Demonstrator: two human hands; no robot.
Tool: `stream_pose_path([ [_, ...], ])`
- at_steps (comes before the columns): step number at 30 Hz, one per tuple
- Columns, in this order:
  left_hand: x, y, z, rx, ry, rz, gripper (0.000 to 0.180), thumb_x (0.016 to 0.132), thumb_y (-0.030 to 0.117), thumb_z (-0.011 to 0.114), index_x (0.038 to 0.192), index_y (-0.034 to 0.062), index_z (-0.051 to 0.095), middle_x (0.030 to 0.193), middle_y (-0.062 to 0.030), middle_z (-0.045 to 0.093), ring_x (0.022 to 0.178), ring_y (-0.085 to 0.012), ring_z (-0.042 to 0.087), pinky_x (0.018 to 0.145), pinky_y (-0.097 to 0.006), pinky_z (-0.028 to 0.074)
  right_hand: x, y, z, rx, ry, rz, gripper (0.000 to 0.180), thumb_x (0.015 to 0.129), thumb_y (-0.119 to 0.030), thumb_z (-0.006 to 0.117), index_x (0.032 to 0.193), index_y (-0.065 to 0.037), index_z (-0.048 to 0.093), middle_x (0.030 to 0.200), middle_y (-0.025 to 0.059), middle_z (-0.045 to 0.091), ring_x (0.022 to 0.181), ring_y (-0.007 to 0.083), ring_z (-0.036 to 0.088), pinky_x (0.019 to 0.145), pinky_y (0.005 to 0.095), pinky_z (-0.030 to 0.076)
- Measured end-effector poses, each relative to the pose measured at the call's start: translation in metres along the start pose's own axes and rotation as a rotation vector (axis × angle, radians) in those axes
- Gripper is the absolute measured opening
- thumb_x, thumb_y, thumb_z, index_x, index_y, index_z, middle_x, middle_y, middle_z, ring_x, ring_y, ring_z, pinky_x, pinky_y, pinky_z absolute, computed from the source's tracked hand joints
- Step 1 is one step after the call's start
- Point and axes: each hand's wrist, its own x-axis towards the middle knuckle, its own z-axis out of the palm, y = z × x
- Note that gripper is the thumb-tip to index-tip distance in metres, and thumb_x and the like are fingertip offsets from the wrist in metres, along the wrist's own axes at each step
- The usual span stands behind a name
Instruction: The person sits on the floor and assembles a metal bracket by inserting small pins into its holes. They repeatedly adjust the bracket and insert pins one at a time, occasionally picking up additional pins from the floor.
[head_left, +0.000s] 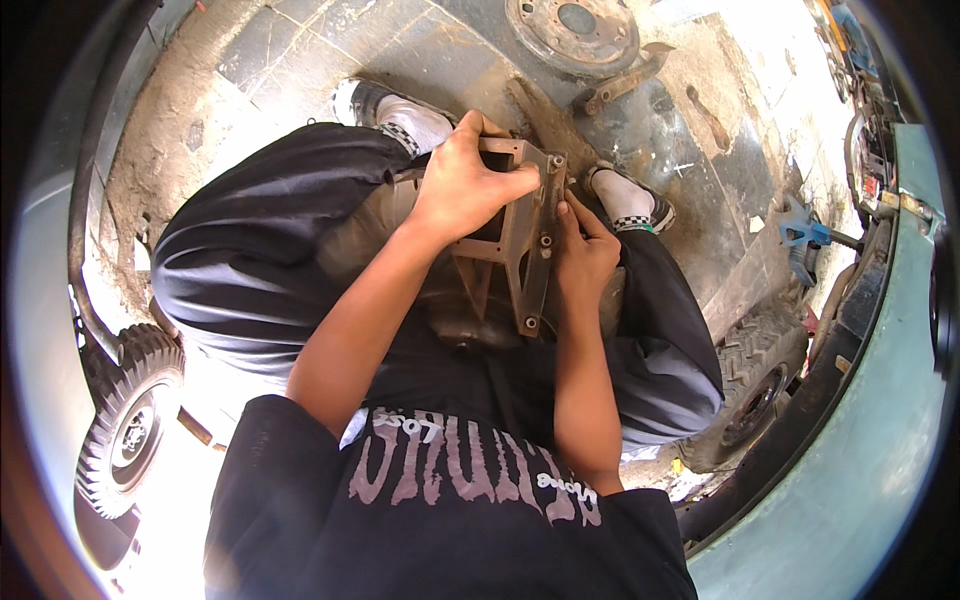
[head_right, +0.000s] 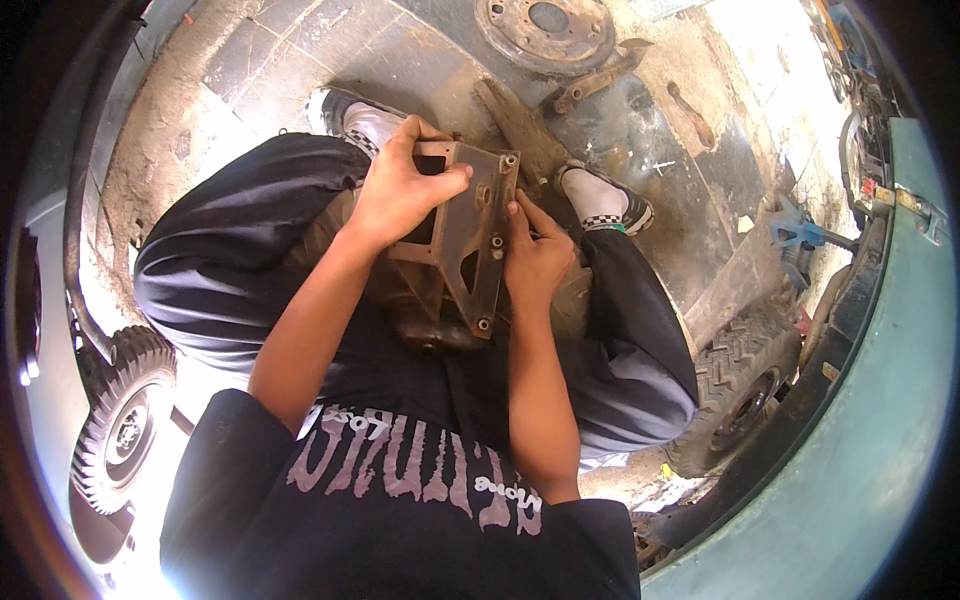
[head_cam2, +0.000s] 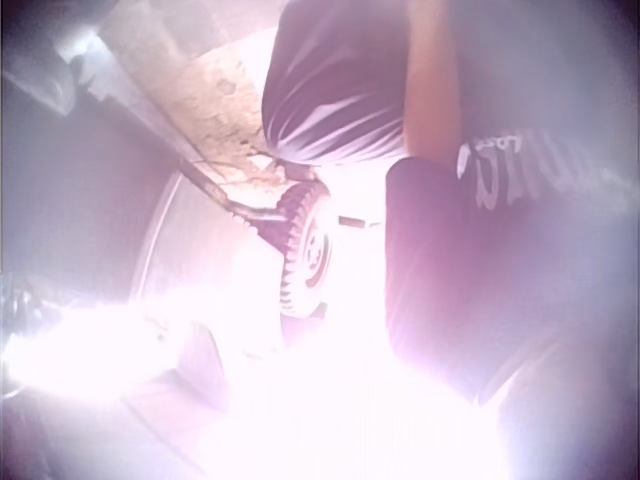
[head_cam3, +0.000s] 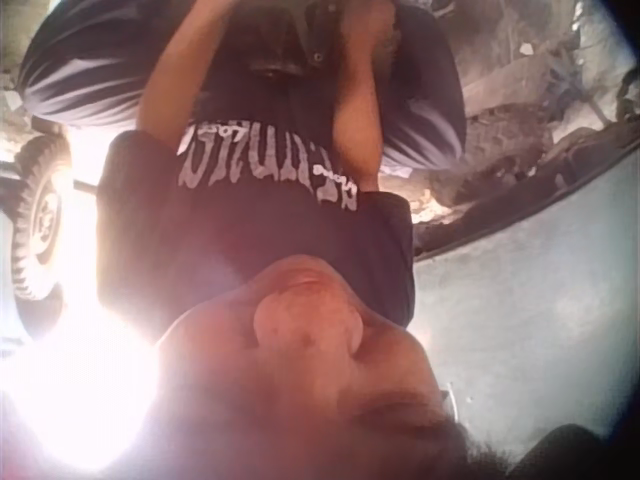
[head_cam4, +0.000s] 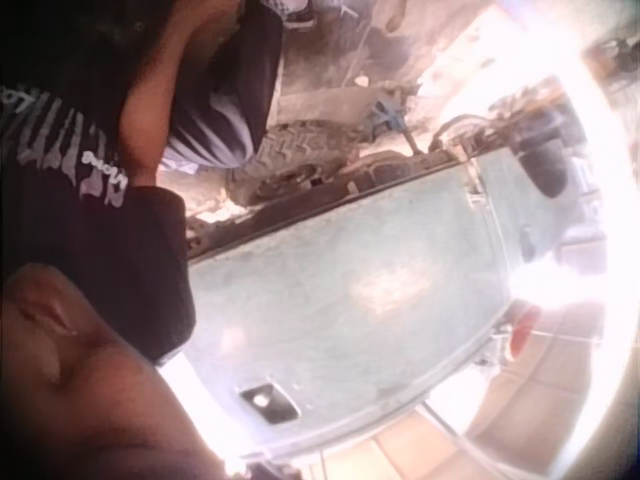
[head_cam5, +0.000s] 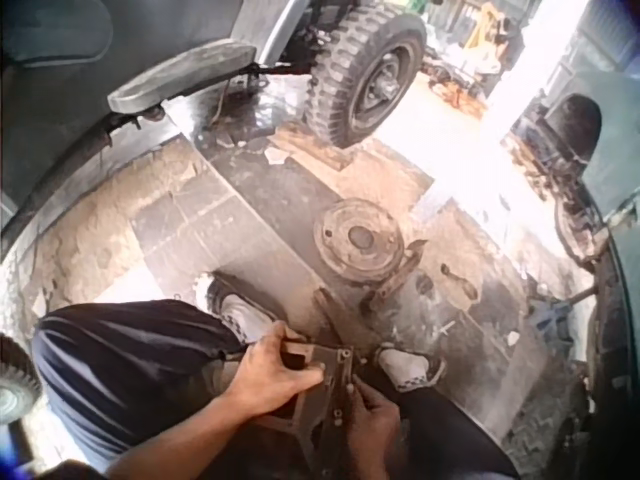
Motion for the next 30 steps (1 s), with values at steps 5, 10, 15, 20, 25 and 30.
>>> stream_pose_path([
  [5,0.001,-0.006,-0.004,-0.009,0.031,0.004,0.058,0.079,0.038,0.088,0.117,-0.0014,0.068,0.106,-0.0168,0.078,0.103,-0.0266,0.074,0.097,-0.04,0.057,-0.04,0.008,-0.017,0.049,-0.045,0.054,0.035,0.101,-0.024,0.081,0.13,-0.004,0.082,0.12,0.0183,0.083,0.112,0.0184,0.077,0.104,0.0333,0.055],
  [10,0.002,-0.006,-0.002,-0.053,0.028,0.019,0.059,0.077,0.038,0.088,0.113,-0.0029,0.067,0.105,-0.0188,0.079,0.102,-0.0309,0.077,0.096,-0.041,0.059,-0.055,0.017,-0.017,0.101,-0.044,0.11,0.033,0.103,-0.02,0.081,0.13,-0.002,0.082,0.118,0.0138,0.084,0.11,0.0166,0.075,0.101,0.0311,0.055],
  [15,0.001,-0.003,0.0,-0.004,0.012,0.032,0.054,0.083,0.035,0.088,0.117,-0.0024,0.068,0.108,-0.0152,0.077,0.102,-0.0215,0.073,0.097,-0.038,0.057,-0.033,0.028,-0.01,0.534,-0.106,0.246,0.036,0.105,-0.019,0.079,0.132,0.005,0.078,0.119,0.0111,0.081,0.108,0.0161,0.073,0.096,0.0289,0.055],
  [20,0.005,-0.018,-0.008,-0.126,-0.02,0.016,0.056,0.084,0.035,0.087,0.122,-0.0017,0.068,0.109,-0.0121,0.077,0.105,-0.0196,0.071,0.1,-0.037,0.056,-0.044,0.035,-0.016,0.504,-0.162,0.208,0.036,0.106,-0.016,0.077,0.134,0.006,0.076,0.124,0.012,0.08,0.112,0.0155,0.071,0.099,0.0288,0.054],
  [25,0.003,-0.017,-0.012,-0.105,-0.016,0.02,0.055,0.085,0.032,0.087,0.124,-0.0016,0.068,0.111,-0.0107,0.077,0.105,-0.0197,0.071,0.1,-0.036,0.055,-0.068,0.019,-0.03,0.381,-0.183,0.248,0.036,0.107,-0.016,0.077,0.135,0.007,0.075,0.125,0.0119,0.079,0.112,0.0159,0.071,0.1,0.0287,0.054],
  [30,0.002,-0.015,-0.008,-0.131,-0.034,0.004,0.054,0.087,0.031,0.086,0.125,-0.0018,0.067,0.113,-0.0096,0.076,0.106,-0.0189,0.07,0.1,-0.035,0.054,-0.035,0.032,-0.005,0.707,-0.122,0.344,0.039,0.106,-0.015,0.077,0.138,0.006,0.073,0.128,0.0122,0.078,0.115,0.0172,0.072,0.1,0.029,0.055],
])
